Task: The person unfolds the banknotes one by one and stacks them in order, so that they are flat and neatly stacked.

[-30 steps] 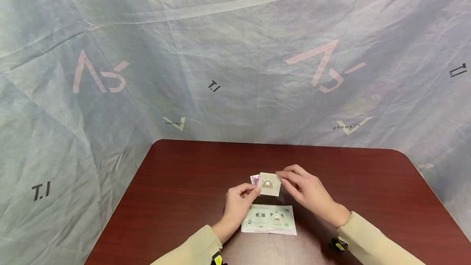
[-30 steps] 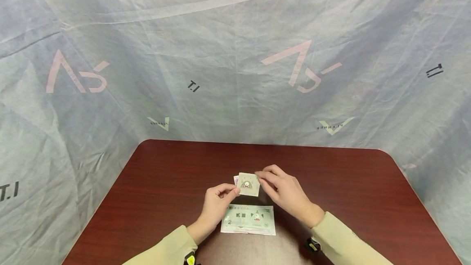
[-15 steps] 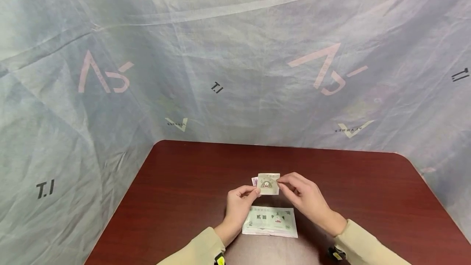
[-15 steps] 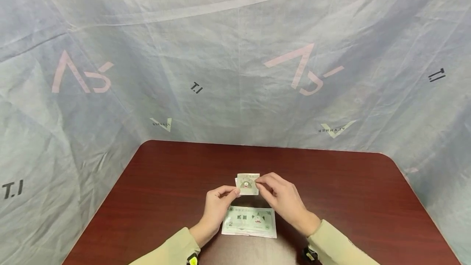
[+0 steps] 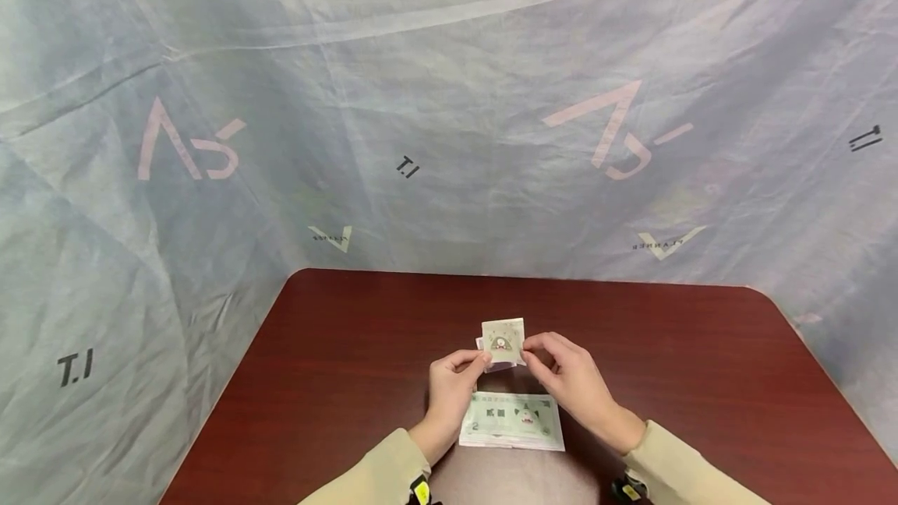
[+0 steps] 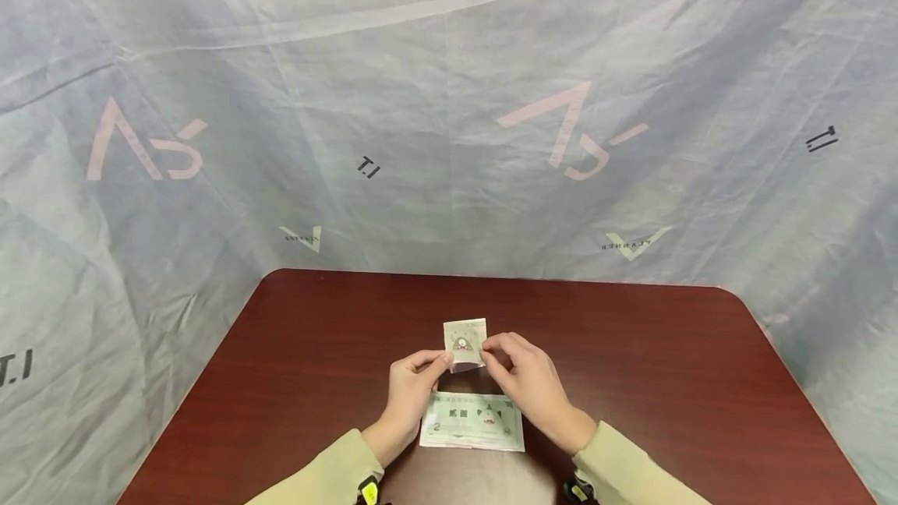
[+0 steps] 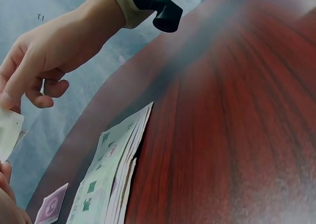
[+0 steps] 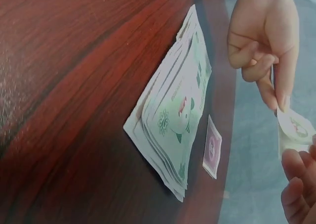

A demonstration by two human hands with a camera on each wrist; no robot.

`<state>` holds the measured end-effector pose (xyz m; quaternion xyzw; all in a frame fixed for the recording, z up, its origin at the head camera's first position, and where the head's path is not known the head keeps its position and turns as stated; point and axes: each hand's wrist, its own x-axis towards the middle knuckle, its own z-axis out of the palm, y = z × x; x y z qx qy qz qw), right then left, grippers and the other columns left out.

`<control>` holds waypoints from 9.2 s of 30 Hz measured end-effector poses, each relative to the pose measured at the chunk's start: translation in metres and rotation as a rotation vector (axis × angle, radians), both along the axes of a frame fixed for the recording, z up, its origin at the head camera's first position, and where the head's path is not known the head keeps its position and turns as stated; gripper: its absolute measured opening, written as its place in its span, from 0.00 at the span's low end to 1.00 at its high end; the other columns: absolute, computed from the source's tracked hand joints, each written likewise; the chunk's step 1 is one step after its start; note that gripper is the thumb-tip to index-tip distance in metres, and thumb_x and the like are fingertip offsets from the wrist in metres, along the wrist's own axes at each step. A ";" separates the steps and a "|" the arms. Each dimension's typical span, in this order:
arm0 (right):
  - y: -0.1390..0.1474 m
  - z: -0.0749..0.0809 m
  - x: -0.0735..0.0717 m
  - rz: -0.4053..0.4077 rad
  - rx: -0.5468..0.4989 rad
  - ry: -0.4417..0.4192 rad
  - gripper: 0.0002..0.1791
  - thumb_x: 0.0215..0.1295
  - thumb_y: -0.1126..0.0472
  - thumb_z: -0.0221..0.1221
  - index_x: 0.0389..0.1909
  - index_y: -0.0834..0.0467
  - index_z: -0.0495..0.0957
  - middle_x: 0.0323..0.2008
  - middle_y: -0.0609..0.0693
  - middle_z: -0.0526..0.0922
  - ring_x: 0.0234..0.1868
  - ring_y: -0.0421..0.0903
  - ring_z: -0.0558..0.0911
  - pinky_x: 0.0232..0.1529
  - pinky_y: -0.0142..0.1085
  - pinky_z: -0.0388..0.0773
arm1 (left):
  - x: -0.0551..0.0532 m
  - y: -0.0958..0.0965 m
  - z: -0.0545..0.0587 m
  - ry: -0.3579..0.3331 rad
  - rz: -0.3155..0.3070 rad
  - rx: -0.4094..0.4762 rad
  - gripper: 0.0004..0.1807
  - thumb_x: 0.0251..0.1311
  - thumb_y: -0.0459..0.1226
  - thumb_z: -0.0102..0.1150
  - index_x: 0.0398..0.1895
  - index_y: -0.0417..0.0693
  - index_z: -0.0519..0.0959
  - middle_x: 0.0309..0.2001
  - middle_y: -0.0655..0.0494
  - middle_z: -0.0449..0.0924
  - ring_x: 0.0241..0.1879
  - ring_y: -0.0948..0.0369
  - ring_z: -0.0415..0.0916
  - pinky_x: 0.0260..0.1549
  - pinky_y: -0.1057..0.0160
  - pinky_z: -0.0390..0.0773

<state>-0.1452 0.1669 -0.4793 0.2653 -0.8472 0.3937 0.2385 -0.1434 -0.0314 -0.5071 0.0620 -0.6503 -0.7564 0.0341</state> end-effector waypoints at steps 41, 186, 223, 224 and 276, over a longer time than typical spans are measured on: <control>0.009 0.022 0.011 -0.119 -0.295 -0.429 0.04 0.67 0.67 0.68 0.39 0.58 0.83 0.30 0.48 0.85 0.28 0.39 0.81 0.32 0.30 0.76 | -0.013 -0.016 -0.006 -0.012 -0.179 0.015 0.13 0.69 0.35 0.65 0.48 0.31 0.86 0.41 0.37 0.88 0.13 0.72 0.54 0.14 0.74 0.56; 0.003 -0.028 -0.070 -0.068 0.311 -0.494 0.07 0.63 0.62 0.71 0.34 0.55 0.81 0.25 0.43 0.84 0.27 0.38 0.79 0.30 0.39 0.75 | 0.034 -0.062 -0.020 0.549 -0.425 -1.181 0.08 0.57 0.38 0.75 0.40 0.56 0.88 0.37 0.67 0.81 0.28 0.71 0.75 0.23 0.66 0.74; 0.035 0.019 -0.037 0.007 -0.132 -0.687 0.05 0.67 0.65 0.67 0.38 0.62 0.82 0.25 0.56 0.82 0.20 0.44 0.76 0.22 0.33 0.72 | 0.013 -0.073 -0.009 0.395 -0.523 -1.022 0.04 0.61 0.36 0.69 0.35 0.56 0.89 0.33 0.67 0.82 0.30 0.72 0.76 0.30 0.68 0.75; 0.034 0.021 -0.035 0.023 -0.149 -0.698 0.05 0.67 0.65 0.67 0.38 0.63 0.82 0.24 0.56 0.81 0.20 0.43 0.75 0.21 0.33 0.72 | 0.010 -0.074 -0.010 0.387 -0.527 -0.997 0.03 0.61 0.37 0.69 0.35 0.55 0.89 0.33 0.67 0.82 0.30 0.72 0.75 0.30 0.69 0.75; 0.042 0.025 0.004 -0.001 -0.012 -0.367 0.13 0.61 0.73 0.67 0.39 0.55 0.76 0.29 0.41 0.83 0.28 0.34 0.79 0.29 0.32 0.76 | -0.006 -0.048 0.006 0.089 -0.333 -0.299 0.05 0.65 0.30 0.66 0.37 0.36 0.81 0.28 0.50 0.85 0.25 0.69 0.73 0.26 0.71 0.69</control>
